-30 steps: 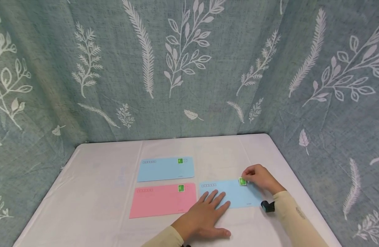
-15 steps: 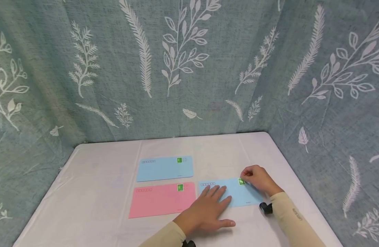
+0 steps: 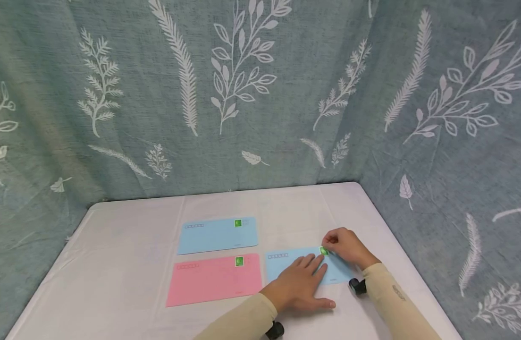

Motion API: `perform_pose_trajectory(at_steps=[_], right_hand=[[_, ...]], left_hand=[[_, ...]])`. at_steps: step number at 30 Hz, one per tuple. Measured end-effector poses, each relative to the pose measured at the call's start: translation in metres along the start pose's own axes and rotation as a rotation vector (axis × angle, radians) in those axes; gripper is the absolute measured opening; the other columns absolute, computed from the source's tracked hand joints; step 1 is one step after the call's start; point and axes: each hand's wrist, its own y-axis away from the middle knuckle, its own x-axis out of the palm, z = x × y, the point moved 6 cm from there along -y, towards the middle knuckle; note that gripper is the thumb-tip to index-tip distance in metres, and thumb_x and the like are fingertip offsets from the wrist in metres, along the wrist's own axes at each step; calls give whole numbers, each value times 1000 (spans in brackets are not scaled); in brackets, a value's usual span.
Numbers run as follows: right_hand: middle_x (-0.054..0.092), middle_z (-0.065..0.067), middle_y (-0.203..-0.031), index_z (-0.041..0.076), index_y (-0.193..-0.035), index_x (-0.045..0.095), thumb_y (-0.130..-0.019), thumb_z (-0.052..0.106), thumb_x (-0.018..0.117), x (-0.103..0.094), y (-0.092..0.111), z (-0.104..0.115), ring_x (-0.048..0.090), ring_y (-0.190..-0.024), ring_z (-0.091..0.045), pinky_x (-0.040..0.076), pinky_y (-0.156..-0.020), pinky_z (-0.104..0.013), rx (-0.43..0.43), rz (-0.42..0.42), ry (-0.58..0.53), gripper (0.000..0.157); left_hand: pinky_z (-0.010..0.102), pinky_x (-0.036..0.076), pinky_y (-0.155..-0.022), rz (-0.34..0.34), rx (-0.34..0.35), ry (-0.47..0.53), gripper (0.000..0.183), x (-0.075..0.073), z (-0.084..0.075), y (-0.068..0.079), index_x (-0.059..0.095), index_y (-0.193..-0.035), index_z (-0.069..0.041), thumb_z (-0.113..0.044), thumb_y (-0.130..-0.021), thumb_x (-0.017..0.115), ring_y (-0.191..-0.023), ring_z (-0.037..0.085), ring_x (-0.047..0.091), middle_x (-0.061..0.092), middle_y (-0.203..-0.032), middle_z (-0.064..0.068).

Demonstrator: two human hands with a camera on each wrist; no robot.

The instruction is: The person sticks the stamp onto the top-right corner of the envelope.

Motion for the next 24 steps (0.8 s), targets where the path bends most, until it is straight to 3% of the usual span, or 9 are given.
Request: perform_pose_trajectory(at_steps=[7,24], right_hand=[[70,3,-86,8,-93,77,-102,7,75,3,-1,-4,63,-82,-15,52,-81,-39,1,-2,-7,9],[66,3,-85,10,-93,75,-100,3,76,-2,1,-1,61,-82,-17,51,-79,-38,-11,-30,-10,10]], left_hand=[[36,30,-124,-6,-25,-14,101,-1,-2,-2,33,-172,-27,-93,-96,27,-160,11,24,21,-177,-12],[39,30,-124,25,-42,9,100,-5,-1,-5,33,-172,-30,-94,-95,30,-158,10,25,21,-177,-15]])
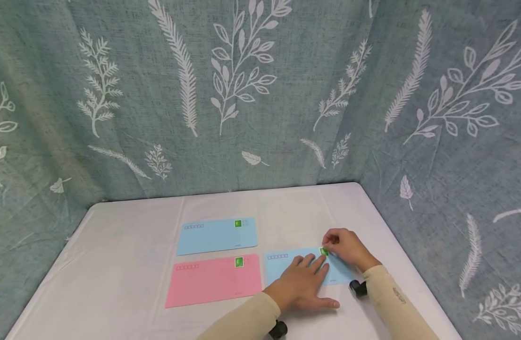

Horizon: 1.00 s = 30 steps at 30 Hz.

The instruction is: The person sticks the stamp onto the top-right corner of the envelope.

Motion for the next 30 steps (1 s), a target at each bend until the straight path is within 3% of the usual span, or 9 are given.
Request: perform_pose_trajectory(at_steps=[14,30], right_hand=[[62,6,-77,12,-86,73,-97,5,78,2,0,1,58,-73,-14,48,-68,-30,-16,35,38,15],[62,4,-80,9,-89,73,-97,4,79,4,-1,4,56,-75,-14,49,-69,-31,-2,64,94,11]], left_hand=[[40,31,-123,-16,1,16,101,-1,3,-2,34,-172,-30,-95,-94,27,-159,11,26,22,-177,-15],[40,31,-124,-1,4,39,101,-2,3,0,34,-172,-30,-94,-94,29,-159,10,26,22,-177,-15]])
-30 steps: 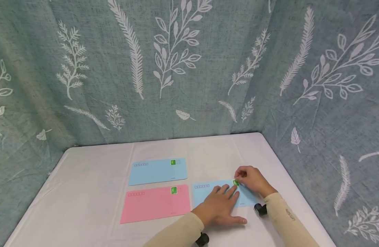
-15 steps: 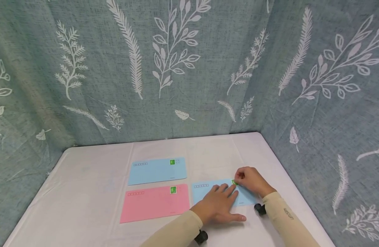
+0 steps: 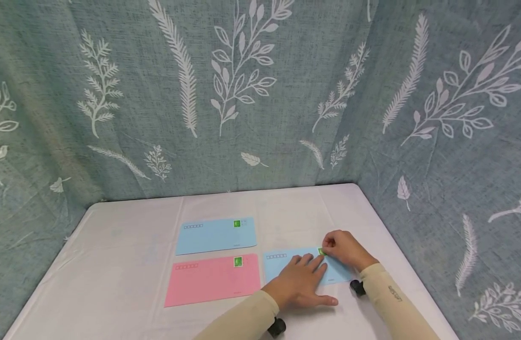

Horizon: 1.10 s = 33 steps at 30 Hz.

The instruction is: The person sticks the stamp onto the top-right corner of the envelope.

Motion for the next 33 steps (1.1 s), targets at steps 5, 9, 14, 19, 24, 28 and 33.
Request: perform_pose_trajectory(at_steps=[5,9,14,19,24,28,33], right_hand=[[62,3,-81,7,-91,73,-96,3,80,0,-1,-1,57,-76,-15,49,-70,-31,9,25,-11,10],[61,3,-79,10,-89,72,-96,5,80,0,0,1,57,-75,-15,49,-69,-31,9,10,-10,12],[61,3,-80,8,-90,72,-96,3,78,-2,2,4,56,-75,-15,48,-69,-31,11,-26,-9,10],[60,2,-79,7,-88,71,-95,1,79,2,5,3,55,-75,-15,47,-69,-31,20,-26,-16,12],[59,3,-79,8,-88,71,-97,4,79,5,6,2,55,-75,-15,47,-69,-31,21,-22,-13,13],[60,3,-80,8,-89,71,-96,3,79,6,6,1,55,-76,-15,47,-69,-31,28,-25,-8,12],[61,2,-82,9,-90,71,-97,7,81,6,6,0,55,-77,-15,47,-70,-32,49,-32,-12,12]], left_hand=[[40,30,-124,10,-1,14,100,0,0,1,34,-172,-31,-94,-95,30,-159,10,25,21,-177,-16],[41,29,-125,16,-12,5,101,0,1,1,32,-173,-32,-95,-94,28,-159,10,24,19,-177,-16],[40,29,-125,22,-18,-3,100,-1,2,1,31,-173,-32,-95,-94,28,-159,9,24,18,-177,-17],[39,29,-125,31,-18,-6,102,0,0,3,31,-173,-32,-96,-93,31,-159,8,24,19,-177,-17],[38,30,-124,25,-21,-11,102,5,-1,2,33,-172,-32,-96,-92,32,-158,7,25,21,-176,-18],[37,29,-124,30,-26,-31,102,6,0,1,31,-172,-34,-97,-92,30,-158,6,24,20,-176,-19],[36,29,-124,43,-24,-42,102,4,0,1,30,-172,-35,-97,-91,31,-158,5,23,19,-176,-19]])
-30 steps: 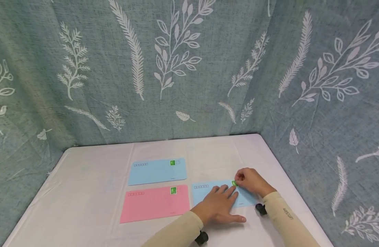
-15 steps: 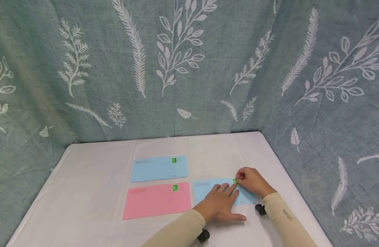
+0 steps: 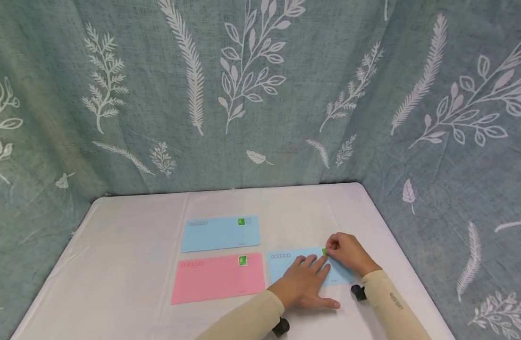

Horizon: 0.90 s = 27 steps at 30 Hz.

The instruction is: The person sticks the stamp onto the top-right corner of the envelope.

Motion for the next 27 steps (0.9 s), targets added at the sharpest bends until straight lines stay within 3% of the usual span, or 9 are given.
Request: perform_pose_trajectory(at_steps=[27], right_hand=[[62,3,-80,9,-89,72,-96,9,83,-1,3,1,56,-74,-14,48,-68,-31,-21,-54,-18,13]], left_hand=[[34,28,-124,15,-15,-14,101,-1,1,2,29,-172,-37,-97,-92,30,-158,5,22,16,-176,-21]])
